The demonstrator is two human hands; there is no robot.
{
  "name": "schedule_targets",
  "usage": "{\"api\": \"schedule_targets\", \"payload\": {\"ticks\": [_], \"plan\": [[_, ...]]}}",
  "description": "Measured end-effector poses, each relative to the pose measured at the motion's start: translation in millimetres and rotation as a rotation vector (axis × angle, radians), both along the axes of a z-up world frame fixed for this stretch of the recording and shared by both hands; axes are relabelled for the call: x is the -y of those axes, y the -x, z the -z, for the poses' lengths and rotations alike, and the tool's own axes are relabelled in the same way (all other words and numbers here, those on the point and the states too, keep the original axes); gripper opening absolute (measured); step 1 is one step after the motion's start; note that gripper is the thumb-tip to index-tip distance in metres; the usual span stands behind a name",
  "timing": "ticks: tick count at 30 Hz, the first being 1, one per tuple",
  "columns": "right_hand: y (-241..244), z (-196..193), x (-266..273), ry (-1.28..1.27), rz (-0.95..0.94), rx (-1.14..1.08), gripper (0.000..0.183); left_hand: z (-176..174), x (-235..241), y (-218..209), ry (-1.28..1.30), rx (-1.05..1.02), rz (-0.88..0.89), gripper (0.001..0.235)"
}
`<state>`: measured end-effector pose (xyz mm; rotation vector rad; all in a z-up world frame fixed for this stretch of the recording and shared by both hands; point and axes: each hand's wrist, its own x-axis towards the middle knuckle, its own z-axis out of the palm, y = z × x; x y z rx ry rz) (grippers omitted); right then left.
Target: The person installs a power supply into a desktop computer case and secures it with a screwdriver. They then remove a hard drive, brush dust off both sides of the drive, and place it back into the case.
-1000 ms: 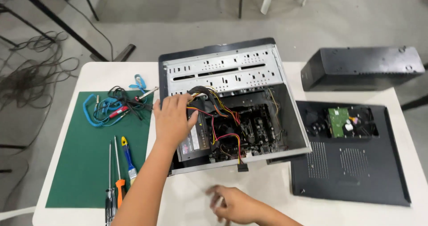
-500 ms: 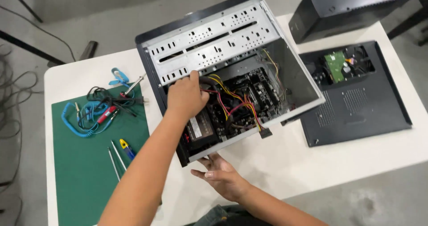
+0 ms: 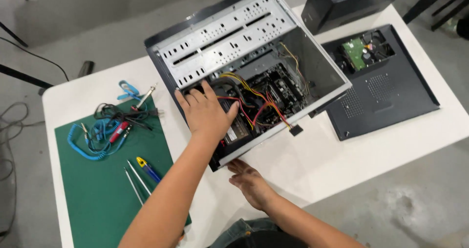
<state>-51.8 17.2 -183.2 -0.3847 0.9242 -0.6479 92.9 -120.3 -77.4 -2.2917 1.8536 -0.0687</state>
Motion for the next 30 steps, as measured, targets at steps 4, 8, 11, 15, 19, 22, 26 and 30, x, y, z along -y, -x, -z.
{"api": "schedule_targets", "payload": {"ticks": [4,8,11,15,19,22,26,30], "plan": [[4.6,-8.4,3.8,-0.116,0.123,0.115,0.053,1.0,0.1,0.9,0.020,-0.009,-0.012,0.106],[4.5,-28.1,8.3,-0.118,0.188,0.168,0.037,-11.8,-0.4,2.2,-0.043,-0.096,-0.011,0.104],[3.3,-16.1,12.7,-0.168,0.315,0.126,0.034,-23.3,-1.8,4.2,-0.087,-0.129,-0.007,0.102],[7.1,-5.5,19.0,-0.203,0.204,0.201,0.037,-31.2,-5.5,6.8,-0.111,-0.100,0.003,0.106],[5.8,-24.6,23.3,-0.181,0.272,0.213,0.020,-33.3,-10.7,9.3,-0.167,-0.089,0.015,0.108],[6.4,-28.1,22.4,-0.217,0.344,0.185,0.016,-37.3,-18.7,9.6,-0.179,-0.112,0.070,0.096],[8.0,-23.8,23.6,-0.213,0.334,0.222,0.043,-41.4,-27.2,9.3,-0.169,-0.208,0.109,0.085],[17.0,-8.0,29.2,-0.235,0.342,0.243,0.045,-34.8,-28.5,6.9,-0.091,-0.286,0.152,0.084]]}}
